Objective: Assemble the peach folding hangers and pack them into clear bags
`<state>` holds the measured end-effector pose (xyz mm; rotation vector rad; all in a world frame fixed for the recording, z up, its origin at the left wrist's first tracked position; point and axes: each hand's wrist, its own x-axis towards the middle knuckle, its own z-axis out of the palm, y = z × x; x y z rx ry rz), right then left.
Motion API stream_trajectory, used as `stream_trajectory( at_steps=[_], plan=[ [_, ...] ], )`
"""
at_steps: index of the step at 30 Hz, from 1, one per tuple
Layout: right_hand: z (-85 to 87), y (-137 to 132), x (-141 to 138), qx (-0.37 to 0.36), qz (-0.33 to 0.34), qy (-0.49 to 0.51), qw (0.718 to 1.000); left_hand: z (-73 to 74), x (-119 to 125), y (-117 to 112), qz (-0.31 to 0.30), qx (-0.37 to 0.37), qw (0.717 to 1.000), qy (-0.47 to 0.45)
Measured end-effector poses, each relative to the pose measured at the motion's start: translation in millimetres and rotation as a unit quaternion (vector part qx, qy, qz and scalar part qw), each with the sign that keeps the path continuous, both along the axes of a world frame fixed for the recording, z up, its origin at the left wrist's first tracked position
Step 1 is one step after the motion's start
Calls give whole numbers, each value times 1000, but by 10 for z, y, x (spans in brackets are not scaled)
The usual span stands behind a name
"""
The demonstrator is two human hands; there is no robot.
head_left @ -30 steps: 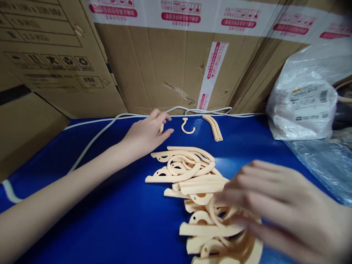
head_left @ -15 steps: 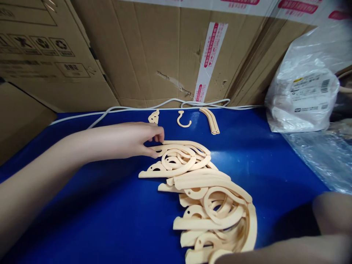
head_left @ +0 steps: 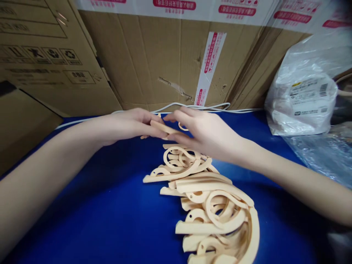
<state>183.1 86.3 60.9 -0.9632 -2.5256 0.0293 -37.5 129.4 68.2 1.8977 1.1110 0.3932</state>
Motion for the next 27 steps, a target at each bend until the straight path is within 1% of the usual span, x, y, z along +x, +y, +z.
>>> stream_trajectory(
  at_steps=[1, 3, 4, 6, 8, 10, 12, 15, 18, 20, 22, 24, 25, 26, 27],
  plan=[
    [-10, 136, -9, -71, 20, 62, 995, 17, 23, -7, 22, 5, 999, -25],
    [-15, 339, 3, -168, 43, 166, 971, 28, 59, -14, 67, 2, 994, -84],
    [-6, 405, 20, -199, 54, 203, 957, 28, 73, -15, 99, 6, 987, -125],
    [31, 485, 65, -223, 57, 243, 942, 28, 106, -14, 141, 22, 972, -184],
    [79, 528, 110, -205, 40, 249, 946, 39, 161, -21, 158, 62, 964, -202],
    [122, 555, 140, -172, 24, 243, 954, 59, 245, -36, 161, 118, 961, -190],
    [154, 569, 156, -138, 18, 226, 964, 80, 346, -52, 153, 150, 961, -177],
    [197, 556, 168, -82, 5, 178, 981, 108, 479, -55, 142, 143, 963, -179],
    [246, 518, 177, -23, -32, 116, 993, 160, 554, -28, 156, 141, 963, -169],
    [273, 495, 171, 44, -87, 62, 993, 213, 580, -7, 158, 147, 965, -147],
    [287, 487, 150, 108, -150, 5, 983, 262, 600, 5, 147, 156, 969, -124],
    [284, 501, 123, 144, -191, -38, 970, 282, 619, 9, 146, 213, 962, -84],
    [277, 518, 115, 146, -195, -51, 969, 276, 626, 11, 149, 256, 954, -51],
    [268, 542, 114, 138, -190, -55, 970, 259, 627, 13, 154, 301, 941, -8],
    [258, 571, 124, 116, -177, -48, 976, 234, 621, 20, 161, 338, 927, 37]
  ],
)
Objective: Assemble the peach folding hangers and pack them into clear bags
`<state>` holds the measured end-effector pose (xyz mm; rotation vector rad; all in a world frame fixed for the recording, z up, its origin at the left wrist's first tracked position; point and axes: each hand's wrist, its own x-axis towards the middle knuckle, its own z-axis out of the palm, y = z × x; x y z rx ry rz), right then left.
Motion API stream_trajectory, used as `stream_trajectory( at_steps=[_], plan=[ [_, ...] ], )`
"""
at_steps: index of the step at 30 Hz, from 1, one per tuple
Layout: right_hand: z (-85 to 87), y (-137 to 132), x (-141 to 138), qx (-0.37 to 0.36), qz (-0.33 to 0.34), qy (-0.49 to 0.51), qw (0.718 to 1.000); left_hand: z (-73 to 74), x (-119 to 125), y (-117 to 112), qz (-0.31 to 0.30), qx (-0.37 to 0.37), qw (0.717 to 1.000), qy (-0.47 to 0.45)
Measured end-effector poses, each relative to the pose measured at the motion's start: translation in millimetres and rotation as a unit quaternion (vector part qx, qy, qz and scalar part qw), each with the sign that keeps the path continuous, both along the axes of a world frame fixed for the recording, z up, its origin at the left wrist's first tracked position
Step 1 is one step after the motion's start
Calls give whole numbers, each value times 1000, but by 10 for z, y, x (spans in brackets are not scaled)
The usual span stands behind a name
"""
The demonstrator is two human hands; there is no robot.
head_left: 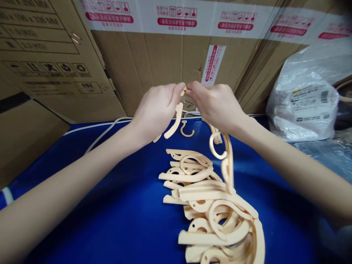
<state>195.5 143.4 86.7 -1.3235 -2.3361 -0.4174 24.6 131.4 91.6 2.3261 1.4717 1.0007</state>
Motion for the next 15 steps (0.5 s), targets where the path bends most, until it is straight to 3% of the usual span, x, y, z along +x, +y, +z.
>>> stream_trajectory(
  at_steps=[2, 3, 6, 12, 15],
  plan=[
    [-16, 69, 57, -90, 37, 95, 991, -69, -46, 36, 37, 21, 997, 68],
    [-18, 104, 103, -148, 55, 182, 971, -109, -88, 70, 50, 19, 994, 94],
    [3, 180, 255, -268, 70, 409, 869, -238, -270, 244, 52, -27, 991, 124],
    [73, 107, 306, -371, 89, 536, 753, -547, -552, 648, 59, -115, 979, 155],
    [64, 79, 270, -357, 79, 575, 732, -643, -579, 689, 87, -108, 981, 137]
  ],
)
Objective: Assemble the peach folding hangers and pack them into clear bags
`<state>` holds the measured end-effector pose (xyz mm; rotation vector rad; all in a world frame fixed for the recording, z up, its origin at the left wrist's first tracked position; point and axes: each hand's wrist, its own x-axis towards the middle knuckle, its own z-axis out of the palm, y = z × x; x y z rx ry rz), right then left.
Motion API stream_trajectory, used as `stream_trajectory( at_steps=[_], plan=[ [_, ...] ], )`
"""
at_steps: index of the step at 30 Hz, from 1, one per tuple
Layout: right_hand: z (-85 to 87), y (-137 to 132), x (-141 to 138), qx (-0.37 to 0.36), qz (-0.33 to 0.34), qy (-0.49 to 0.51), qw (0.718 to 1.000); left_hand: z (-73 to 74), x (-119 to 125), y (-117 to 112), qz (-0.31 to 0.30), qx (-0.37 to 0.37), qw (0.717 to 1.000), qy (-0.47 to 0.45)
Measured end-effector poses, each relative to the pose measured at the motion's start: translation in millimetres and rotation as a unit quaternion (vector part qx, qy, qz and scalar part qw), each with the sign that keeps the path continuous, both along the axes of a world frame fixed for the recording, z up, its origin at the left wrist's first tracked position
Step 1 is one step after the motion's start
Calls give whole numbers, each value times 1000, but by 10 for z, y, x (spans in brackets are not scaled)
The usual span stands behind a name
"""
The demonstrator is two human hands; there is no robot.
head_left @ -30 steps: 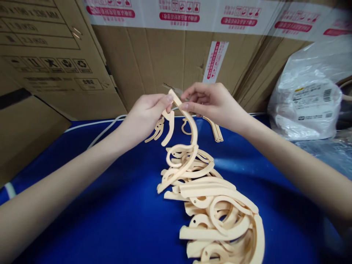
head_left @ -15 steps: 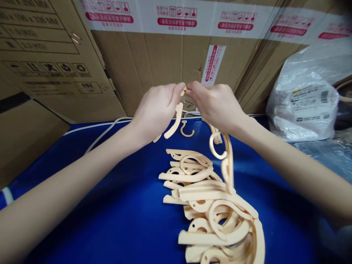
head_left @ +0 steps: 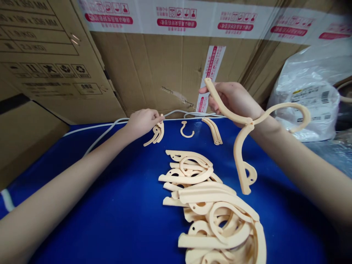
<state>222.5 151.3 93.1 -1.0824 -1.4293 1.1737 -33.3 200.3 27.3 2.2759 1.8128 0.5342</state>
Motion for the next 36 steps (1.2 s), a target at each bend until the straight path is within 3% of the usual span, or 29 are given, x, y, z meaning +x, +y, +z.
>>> stream_trajectory(
  at_steps=[2, 5, 8, 10, 12, 14, 16, 18, 21, 24, 26, 28, 31, 32, 36],
  plan=[
    [-13, 22, 6, 22, -43, 10, 999, -7, 19, -48, 10, 22, 999, -31],
    [-37, 78, 43, 62, -159, 30, 985, 58, 125, -208, -15, 40, 995, -94],
    [-74, 104, 70, 84, -259, 64, 960, 152, 313, -415, -78, -32, 981, -177],
    [-104, 101, 87, 93, -253, 56, 961, 196, 430, -528, -119, -186, 922, -318],
    [-132, 98, 120, 93, -204, 10, 975, 221, 500, -594, -116, -288, 829, -464],
    [-152, 101, 170, 96, -144, -43, 984, 240, 515, -612, -88, -313, 763, -559],
    [-160, 98, 218, 127, -89, -112, 981, 267, 495, -608, -68, -303, 739, -598],
    [-156, 71, 232, 199, -62, -233, 950, 303, 468, -609, -63, -302, 735, -604],
    [-143, -30, 158, 286, -59, -458, 839, 349, 450, -644, -79, -339, 726, -593],
    [-150, -144, 28, 286, -88, -593, 748, 364, 447, -688, -102, -380, 717, -576],
    [-175, -191, -34, 287, -111, -627, 716, 376, 443, -707, -104, -394, 702, -584],
    [-212, -210, -61, 293, -114, -639, 702, 405, 439, -721, -89, -401, 686, -601],
    [-270, -202, -62, 288, -97, -642, 704, 463, 445, -742, -77, -421, 666, -611],
    [-283, -191, -60, 283, -88, -627, 720, 473, 449, -748, -80, -422, 677, -597],
    [-287, -89, -23, 193, 8, -479, 856, 407, 462, -744, -85, -357, 799, -477]
  ],
)
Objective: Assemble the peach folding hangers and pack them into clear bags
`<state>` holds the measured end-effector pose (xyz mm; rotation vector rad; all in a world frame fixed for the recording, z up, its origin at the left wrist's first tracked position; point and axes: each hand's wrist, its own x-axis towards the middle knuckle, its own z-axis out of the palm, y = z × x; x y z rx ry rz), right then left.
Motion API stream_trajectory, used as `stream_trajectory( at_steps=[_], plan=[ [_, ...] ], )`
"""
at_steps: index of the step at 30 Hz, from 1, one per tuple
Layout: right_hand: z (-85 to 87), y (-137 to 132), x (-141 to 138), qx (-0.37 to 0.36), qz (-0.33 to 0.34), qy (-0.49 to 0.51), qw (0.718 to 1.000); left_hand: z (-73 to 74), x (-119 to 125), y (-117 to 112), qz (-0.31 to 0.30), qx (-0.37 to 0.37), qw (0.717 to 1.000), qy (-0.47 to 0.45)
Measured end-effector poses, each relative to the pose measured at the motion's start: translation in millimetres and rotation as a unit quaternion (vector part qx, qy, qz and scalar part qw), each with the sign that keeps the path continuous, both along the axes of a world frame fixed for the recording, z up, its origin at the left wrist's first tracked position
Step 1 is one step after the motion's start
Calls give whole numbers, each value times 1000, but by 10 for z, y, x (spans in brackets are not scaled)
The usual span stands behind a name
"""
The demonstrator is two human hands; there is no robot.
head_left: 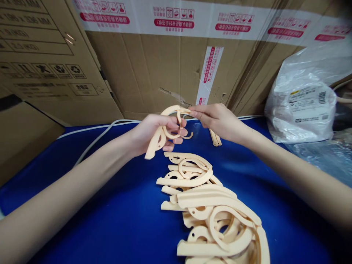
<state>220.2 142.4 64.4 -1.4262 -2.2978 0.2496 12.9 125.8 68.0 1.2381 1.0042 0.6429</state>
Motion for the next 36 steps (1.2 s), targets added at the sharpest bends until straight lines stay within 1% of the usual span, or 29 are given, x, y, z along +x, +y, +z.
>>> stream_trajectory(
  at_steps=[2, 3, 5, 7, 8, 9, 11, 16, 23, 29, 36],
  plan=[
    [24, 83, 63, -95, -9, 42, 995, -78, -9, 26, 19, 36, 998, 55],
    [37, 126, 109, -116, -34, 25, 992, -117, -19, 46, 28, 45, 996, 69],
    [55, 205, 218, -102, -104, -66, 987, -178, -43, 92, 39, 67, 992, 96],
    [46, 259, 323, -71, -174, -166, 968, -210, -64, 140, 45, 88, 989, 111],
    [30, 275, 365, -62, -202, -200, 957, -216, -70, 160, 48, 98, 987, 116],
    [6, 285, 397, -58, -223, -221, 948, -217, -73, 176, 51, 105, 986, 118],
    [-54, 294, 434, -55, -244, -248, 936, -208, -68, 195, 59, 114, 985, 119],
    [-179, 301, 433, -67, -232, -294, 925, -160, -40, 205, 85, 114, 984, 111],
    [-203, 301, 415, -83, -220, -289, 928, -111, -39, 175, 107, 101, 981, 125],
    [-227, 303, 374, -79, -208, -280, 934, -88, -66, 145, 99, 115, 979, 138],
    [-254, 266, 319, -68, -211, -267, 938, -101, -56, 140, 92, 125, 977, 144]
  ],
)
